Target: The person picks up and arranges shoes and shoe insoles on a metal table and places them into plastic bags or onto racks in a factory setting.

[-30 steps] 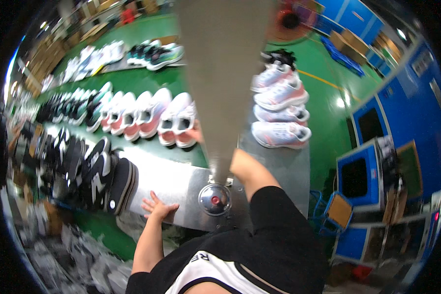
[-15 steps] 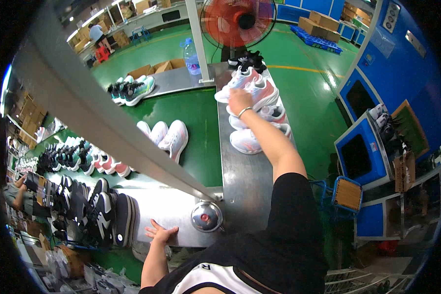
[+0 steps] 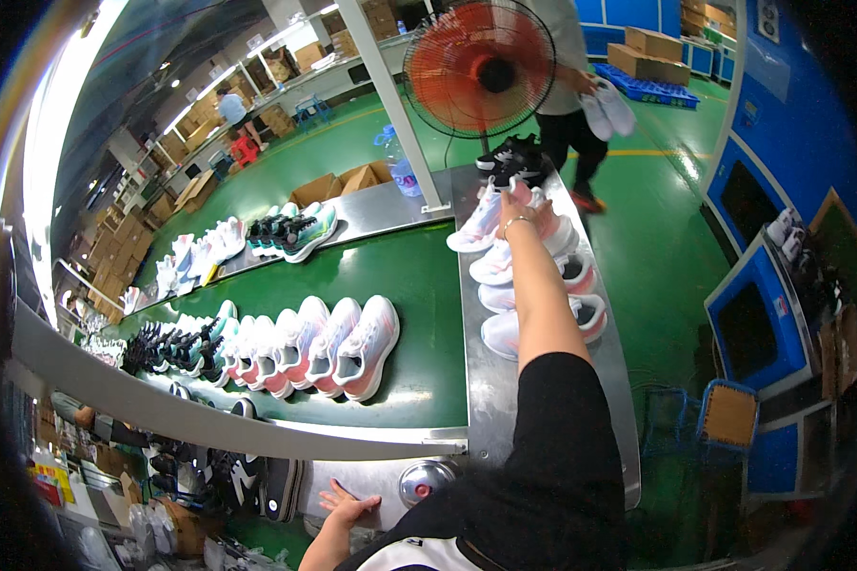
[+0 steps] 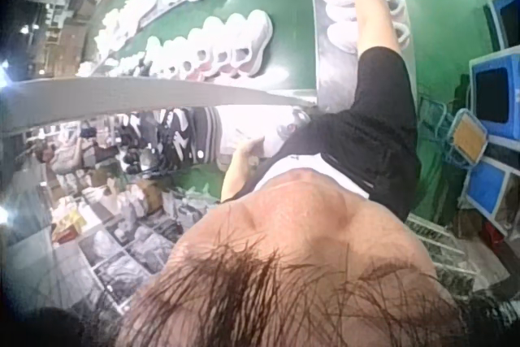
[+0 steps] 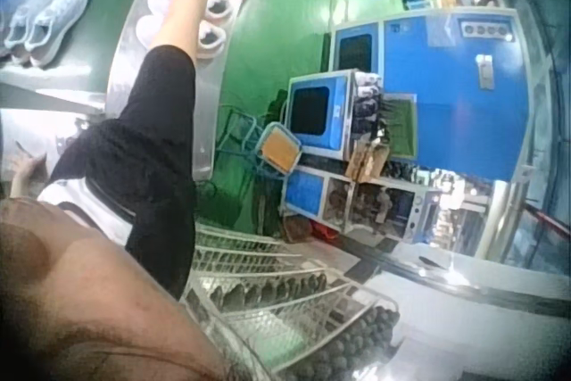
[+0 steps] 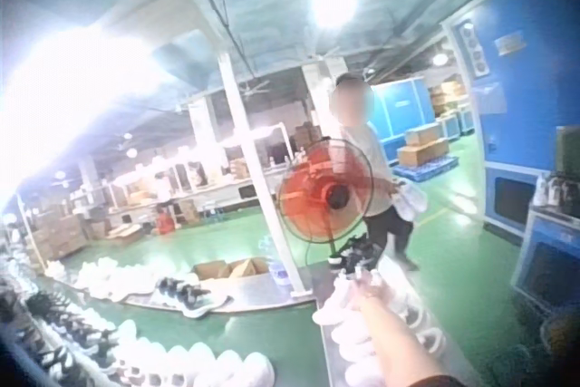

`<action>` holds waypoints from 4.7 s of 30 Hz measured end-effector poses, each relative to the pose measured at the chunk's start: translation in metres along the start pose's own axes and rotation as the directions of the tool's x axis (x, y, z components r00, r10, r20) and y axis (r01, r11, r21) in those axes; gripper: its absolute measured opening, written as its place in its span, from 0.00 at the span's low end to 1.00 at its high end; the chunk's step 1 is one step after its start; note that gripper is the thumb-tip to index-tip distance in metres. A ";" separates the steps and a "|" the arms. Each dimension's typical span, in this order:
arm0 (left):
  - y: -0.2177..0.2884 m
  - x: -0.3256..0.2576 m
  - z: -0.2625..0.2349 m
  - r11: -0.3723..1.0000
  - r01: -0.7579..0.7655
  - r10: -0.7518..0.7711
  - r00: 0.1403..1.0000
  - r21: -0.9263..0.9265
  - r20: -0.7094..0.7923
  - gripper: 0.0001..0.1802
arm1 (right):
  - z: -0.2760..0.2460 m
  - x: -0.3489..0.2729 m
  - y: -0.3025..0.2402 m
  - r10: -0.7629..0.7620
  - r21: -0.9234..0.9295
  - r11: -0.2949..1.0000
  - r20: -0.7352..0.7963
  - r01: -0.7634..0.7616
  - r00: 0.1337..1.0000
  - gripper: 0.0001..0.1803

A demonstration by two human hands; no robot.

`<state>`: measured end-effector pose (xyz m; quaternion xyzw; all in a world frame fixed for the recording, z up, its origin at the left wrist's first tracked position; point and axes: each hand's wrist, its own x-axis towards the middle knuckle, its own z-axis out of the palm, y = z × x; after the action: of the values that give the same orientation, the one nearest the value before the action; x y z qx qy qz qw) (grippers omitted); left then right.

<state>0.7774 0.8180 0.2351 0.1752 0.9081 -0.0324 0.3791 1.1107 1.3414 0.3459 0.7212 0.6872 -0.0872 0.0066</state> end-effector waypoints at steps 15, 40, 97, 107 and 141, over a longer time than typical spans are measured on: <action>0.000 -0.010 0.005 0.998 0.017 -0.018 1.000 0.054 0.017 0.73 | -0.016 -0.028 -0.010 -0.080 0.105 0.991 -0.073 0.087 0.994 0.22; 0.003 -0.021 -0.010 0.996 -0.027 0.032 0.998 -0.080 0.055 0.71 | 0.121 -0.227 -0.116 -0.593 0.828 0.557 0.342 0.064 0.729 0.13; -0.092 0.012 0.041 0.681 -0.719 0.724 0.634 0.139 -0.270 0.44 | 0.110 -0.523 0.002 -0.035 0.858 0.459 -0.243 0.231 0.969 0.08; -0.410 0.065 0.144 0.949 -0.261 0.313 0.733 -0.174 0.605 0.32 | 0.269 -0.677 -0.015 -0.452 0.506 0.854 0.600 0.125 0.660 0.14; -0.708 -0.014 0.015 0.218 0.000 -0.253 0.966 -0.976 -0.057 0.29 | 0.405 -0.754 -0.130 -0.202 0.090 0.945 0.917 0.316 0.345 0.12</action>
<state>0.5536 0.1476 0.1817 -0.1705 0.7758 0.5246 0.3065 0.9040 0.5493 0.0630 0.4331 0.6773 -0.4337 0.4069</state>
